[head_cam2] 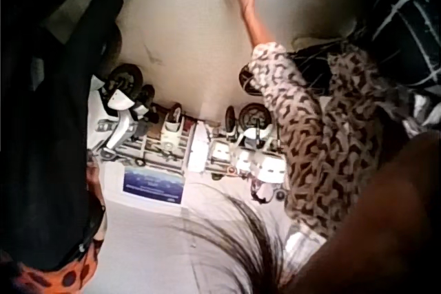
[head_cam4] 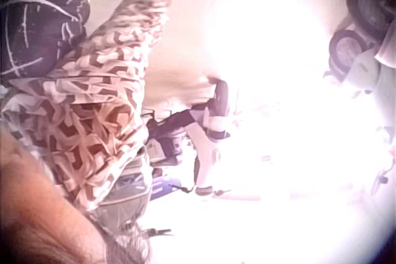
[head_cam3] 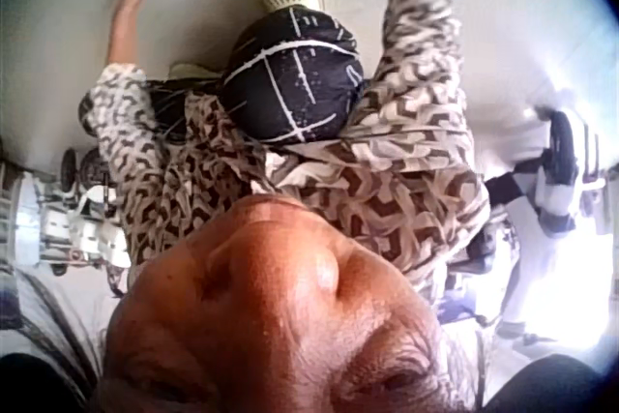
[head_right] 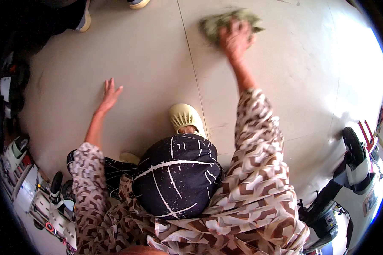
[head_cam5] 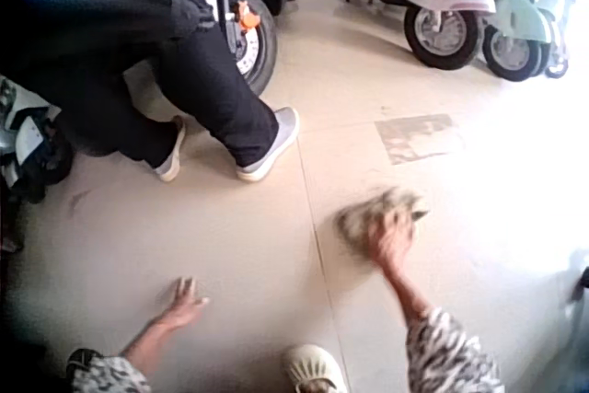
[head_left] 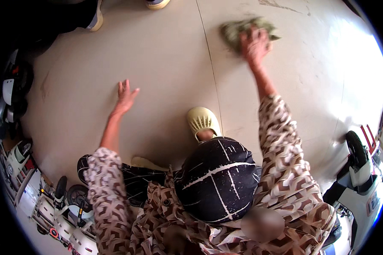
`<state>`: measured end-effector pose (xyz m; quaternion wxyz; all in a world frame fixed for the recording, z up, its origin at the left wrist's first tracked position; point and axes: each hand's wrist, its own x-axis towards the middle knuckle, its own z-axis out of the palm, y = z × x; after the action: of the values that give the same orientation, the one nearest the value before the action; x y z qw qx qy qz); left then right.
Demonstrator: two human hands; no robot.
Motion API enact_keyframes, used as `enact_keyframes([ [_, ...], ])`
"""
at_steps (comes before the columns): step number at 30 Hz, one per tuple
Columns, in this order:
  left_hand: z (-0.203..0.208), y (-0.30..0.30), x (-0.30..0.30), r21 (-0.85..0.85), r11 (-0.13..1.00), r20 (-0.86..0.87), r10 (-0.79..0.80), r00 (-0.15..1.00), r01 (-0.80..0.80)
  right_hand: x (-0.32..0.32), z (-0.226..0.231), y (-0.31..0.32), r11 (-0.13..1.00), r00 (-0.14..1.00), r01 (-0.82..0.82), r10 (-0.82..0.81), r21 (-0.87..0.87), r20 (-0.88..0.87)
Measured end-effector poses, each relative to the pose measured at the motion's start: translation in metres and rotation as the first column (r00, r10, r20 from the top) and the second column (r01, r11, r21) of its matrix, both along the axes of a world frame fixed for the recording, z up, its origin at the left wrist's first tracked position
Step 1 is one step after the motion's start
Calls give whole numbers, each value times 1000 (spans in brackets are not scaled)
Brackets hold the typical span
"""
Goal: The person wipes the floor by hand using a green cloth, moving across various tiled areas of the shop between parked scooters.
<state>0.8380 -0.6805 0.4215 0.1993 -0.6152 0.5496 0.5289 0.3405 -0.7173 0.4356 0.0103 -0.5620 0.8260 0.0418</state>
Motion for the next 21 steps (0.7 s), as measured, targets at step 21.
enact_keyframes([
  [21, 10, 42, -82, -61, 997, 273, 53, 961, -38, 98, 90, 89, 913, 905, -353, 278, 205, 321],
])
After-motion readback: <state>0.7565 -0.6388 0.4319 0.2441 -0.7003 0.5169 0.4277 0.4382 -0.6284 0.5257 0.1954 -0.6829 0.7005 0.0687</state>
